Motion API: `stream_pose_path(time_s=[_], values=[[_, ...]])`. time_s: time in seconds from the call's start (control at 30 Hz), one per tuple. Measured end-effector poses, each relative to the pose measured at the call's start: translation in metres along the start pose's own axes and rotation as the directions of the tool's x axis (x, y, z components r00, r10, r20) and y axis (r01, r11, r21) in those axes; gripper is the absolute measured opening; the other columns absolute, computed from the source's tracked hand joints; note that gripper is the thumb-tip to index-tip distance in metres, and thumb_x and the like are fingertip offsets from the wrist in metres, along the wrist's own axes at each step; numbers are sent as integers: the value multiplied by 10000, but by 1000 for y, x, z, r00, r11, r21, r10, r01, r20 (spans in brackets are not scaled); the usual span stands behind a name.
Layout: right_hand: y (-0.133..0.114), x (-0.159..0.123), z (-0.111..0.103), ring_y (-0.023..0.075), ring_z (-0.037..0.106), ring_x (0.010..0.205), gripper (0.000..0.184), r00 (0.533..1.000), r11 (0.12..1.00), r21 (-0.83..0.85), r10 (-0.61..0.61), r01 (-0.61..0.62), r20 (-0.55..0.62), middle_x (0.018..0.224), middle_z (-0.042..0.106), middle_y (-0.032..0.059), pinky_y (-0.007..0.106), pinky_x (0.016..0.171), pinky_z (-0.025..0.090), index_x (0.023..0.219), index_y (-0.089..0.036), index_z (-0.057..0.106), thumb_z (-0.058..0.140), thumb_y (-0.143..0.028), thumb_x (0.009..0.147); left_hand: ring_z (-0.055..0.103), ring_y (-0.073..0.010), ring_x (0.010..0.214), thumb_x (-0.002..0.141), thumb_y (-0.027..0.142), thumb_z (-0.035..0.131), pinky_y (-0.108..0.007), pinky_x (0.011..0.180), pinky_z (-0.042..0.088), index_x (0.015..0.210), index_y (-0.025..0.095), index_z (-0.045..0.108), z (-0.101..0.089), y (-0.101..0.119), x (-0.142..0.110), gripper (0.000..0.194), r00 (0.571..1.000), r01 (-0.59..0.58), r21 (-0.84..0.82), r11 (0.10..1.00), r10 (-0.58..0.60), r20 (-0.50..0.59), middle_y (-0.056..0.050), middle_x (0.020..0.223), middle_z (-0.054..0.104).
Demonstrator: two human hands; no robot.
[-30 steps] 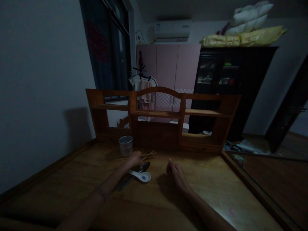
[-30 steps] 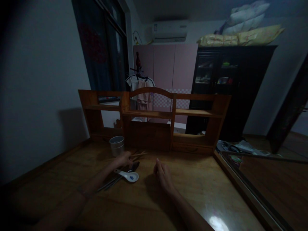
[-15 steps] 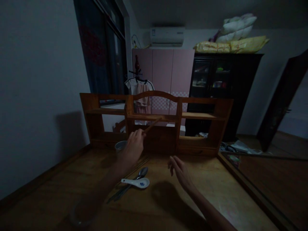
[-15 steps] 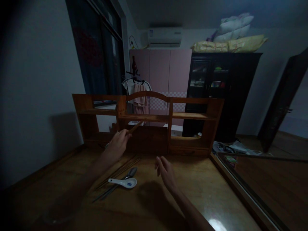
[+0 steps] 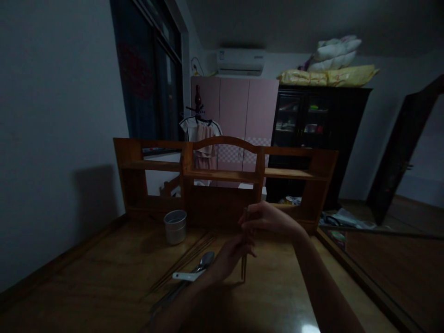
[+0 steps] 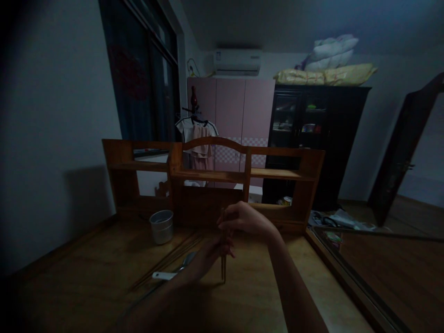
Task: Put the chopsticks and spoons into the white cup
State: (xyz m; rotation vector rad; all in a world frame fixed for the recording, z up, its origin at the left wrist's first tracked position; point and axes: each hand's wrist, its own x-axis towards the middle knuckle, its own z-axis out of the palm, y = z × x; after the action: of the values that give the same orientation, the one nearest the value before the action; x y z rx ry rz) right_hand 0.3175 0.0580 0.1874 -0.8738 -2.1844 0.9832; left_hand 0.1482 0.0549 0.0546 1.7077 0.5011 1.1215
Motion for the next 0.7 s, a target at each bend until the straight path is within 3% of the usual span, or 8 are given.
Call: stream_pose_path(time_s=[0.3,0.43,0.53,0.7], values=[[13,4,-3,174,659,638,252,1000,1000,-4,22,-22,-1,750,708,47,253,569,508,892,-164,757,714,-381,772,663,-201,875,937,410,451,-337,834,494,1033,171,657,-1,-52,-22,329,982,187,4,982,-187,35,-82,885,713],[15,5,0,192,671,656,241,1000,999,-34,26,-26,3,739,714,50,249,554,499,882,-167,755,707,-380,781,643,-160,724,902,357,475,-266,624,504,1011,197,616,4,-54,-30,240,955,291,41,956,-293,37,-63,889,693],[15,6,3,194,666,630,216,999,995,-91,42,-45,-31,708,717,52,239,511,473,853,-169,749,678,-368,808,593,-119,571,894,327,435,-213,464,431,991,210,550,8,-50,-31,191,930,363,44,931,-365,49,-47,896,663],[15,7,5,183,664,609,150,999,989,-145,28,-31,-23,671,712,38,223,488,451,813,-169,722,636,-291,832,588,-118,595,922,298,376,-202,481,414,981,211,512,12,-48,-36,173,926,369,122,921,-376,35,-37,865,647]])
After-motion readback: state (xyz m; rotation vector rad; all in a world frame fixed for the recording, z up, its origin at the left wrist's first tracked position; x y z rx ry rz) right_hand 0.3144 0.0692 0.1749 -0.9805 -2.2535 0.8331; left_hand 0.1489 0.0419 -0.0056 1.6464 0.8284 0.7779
